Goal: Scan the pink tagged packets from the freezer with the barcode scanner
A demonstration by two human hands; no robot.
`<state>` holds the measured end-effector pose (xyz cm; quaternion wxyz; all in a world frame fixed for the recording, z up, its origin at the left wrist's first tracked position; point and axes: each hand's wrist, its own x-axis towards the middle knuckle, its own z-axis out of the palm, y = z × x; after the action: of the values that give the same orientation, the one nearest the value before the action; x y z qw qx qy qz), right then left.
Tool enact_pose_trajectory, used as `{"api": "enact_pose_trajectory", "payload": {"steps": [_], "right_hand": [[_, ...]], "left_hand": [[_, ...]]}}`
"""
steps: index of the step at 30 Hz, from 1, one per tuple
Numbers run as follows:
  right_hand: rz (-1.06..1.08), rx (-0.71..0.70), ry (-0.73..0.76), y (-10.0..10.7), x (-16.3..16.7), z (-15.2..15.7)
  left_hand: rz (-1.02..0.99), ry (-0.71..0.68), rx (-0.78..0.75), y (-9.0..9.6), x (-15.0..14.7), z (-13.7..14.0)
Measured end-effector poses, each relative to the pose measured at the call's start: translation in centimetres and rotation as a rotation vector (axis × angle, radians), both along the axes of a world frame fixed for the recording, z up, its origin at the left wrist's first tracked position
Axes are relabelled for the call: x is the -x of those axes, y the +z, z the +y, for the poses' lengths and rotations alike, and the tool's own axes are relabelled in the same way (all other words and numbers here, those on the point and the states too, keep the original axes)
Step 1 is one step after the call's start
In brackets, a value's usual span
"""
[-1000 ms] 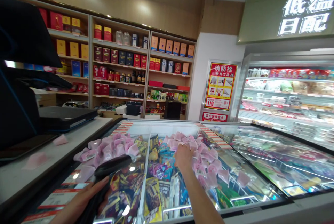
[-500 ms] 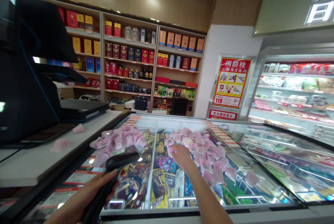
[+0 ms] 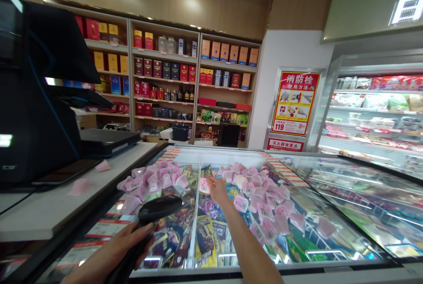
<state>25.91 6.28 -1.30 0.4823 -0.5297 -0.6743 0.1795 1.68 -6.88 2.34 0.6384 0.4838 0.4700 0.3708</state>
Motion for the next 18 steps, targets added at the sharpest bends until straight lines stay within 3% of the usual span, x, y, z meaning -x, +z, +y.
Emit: {"api": "enact_pose_trajectory", "payload": {"steps": [5,13,18], "right_hand": [[-0.04,0.032,-0.024,-0.4,1.6,0.0],[-0.259,0.0,-0.214,-1.5,7.5,1.1],[-0.301,-0.028,-0.218,-1.1,10.5,1.6]], "left_hand": [[0.03,-0.045,-0.044,-0.2,0.9,0.1],[0.077,0.168,-0.073,0.7,3.4,-0.2],[0.075,0.164,-0.05,0.7,3.3,-0.2]]}}
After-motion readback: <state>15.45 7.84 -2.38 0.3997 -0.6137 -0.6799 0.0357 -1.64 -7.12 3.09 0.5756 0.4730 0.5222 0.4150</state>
